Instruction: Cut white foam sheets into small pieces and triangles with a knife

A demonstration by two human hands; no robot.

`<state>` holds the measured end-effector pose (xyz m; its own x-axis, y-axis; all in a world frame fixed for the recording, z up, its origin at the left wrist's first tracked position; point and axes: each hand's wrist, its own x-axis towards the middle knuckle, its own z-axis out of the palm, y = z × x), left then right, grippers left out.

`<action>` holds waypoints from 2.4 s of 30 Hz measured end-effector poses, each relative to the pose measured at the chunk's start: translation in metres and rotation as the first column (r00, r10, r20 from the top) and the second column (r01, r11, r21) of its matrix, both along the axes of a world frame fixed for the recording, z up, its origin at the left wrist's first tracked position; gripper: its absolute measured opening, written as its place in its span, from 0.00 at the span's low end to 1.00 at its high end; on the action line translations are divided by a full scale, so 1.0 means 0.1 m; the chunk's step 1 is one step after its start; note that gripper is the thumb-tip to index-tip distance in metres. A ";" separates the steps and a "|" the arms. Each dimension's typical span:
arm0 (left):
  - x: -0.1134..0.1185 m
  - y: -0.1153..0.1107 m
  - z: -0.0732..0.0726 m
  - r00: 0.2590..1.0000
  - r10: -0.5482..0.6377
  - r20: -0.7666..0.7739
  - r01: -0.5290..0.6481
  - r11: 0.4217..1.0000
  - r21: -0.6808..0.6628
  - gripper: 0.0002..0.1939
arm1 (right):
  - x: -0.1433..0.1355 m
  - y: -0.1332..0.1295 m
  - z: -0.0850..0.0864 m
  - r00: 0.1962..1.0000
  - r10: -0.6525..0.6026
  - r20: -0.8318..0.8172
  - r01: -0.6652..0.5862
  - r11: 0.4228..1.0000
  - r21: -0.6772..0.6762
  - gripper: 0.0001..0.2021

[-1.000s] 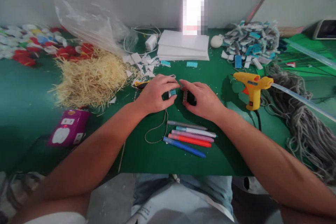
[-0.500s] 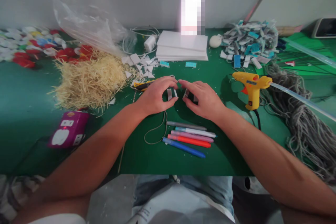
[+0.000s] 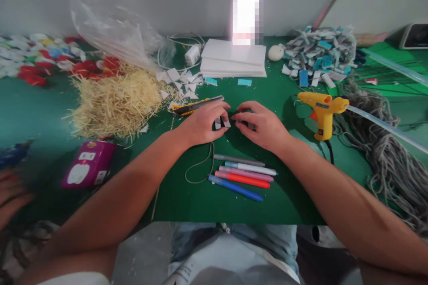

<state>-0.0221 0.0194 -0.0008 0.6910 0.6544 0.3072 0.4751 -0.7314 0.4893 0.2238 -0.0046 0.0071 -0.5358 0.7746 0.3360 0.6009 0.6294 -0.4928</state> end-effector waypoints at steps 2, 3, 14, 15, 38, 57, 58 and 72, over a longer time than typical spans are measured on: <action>-0.01 0.01 0.00 1.000 -0.005 0.004 0.005 1.000 0.020 0.08 | 0.00 0.00 0.00 1.000 -0.014 -0.008 0.014 1.000 -0.008 0.13; -0.02 0.01 0.00 1.000 -0.001 0.009 0.001 0.999 0.032 0.10 | 0.00 -0.01 0.01 1.000 -0.023 -0.013 0.023 1.000 -0.015 0.12; -0.07 0.00 0.08 0.987 0.101 -0.127 -0.091 0.992 0.084 0.25 | 0.01 0.00 0.00 0.997 -0.056 0.054 0.059 0.996 -0.063 0.02; -0.08 -0.01 0.10 0.984 0.103 -0.143 -0.090 0.992 0.092 0.25 | 0.02 0.00 0.00 0.996 -0.058 0.064 0.061 0.997 -0.053 0.02; 0.02 -0.06 0.08 0.977 0.114 -0.180 -0.103 0.992 0.068 0.22 | 0.01 0.01 -0.02 0.987 -0.088 0.134 0.096 0.994 -0.055 0.26; 0.03 0.01 -0.01 0.999 0.043 -0.029 -0.043 0.999 0.003 0.25 | 0.00 0.00 0.00 0.987 -0.088 0.135 0.101 0.990 -0.094 0.29; 0.03 0.01 -0.01 0.999 0.040 -0.019 -0.040 0.999 0.001 0.25 | 0.01 0.00 0.00 0.988 -0.087 0.129 0.100 0.990 -0.096 0.31; 0.08 0.00 -0.01 0.999 0.042 -0.009 -0.042 0.998 0.042 0.22 | 0.01 0.00 -0.02 0.985 -0.102 0.140 0.114 0.990 -0.085 0.32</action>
<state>-0.0143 0.0197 -0.0018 0.6664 0.6694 0.3284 0.5104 -0.7306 0.4535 0.2249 -0.0042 0.0055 -0.4829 0.8546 0.1908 0.7277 0.5129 -0.4554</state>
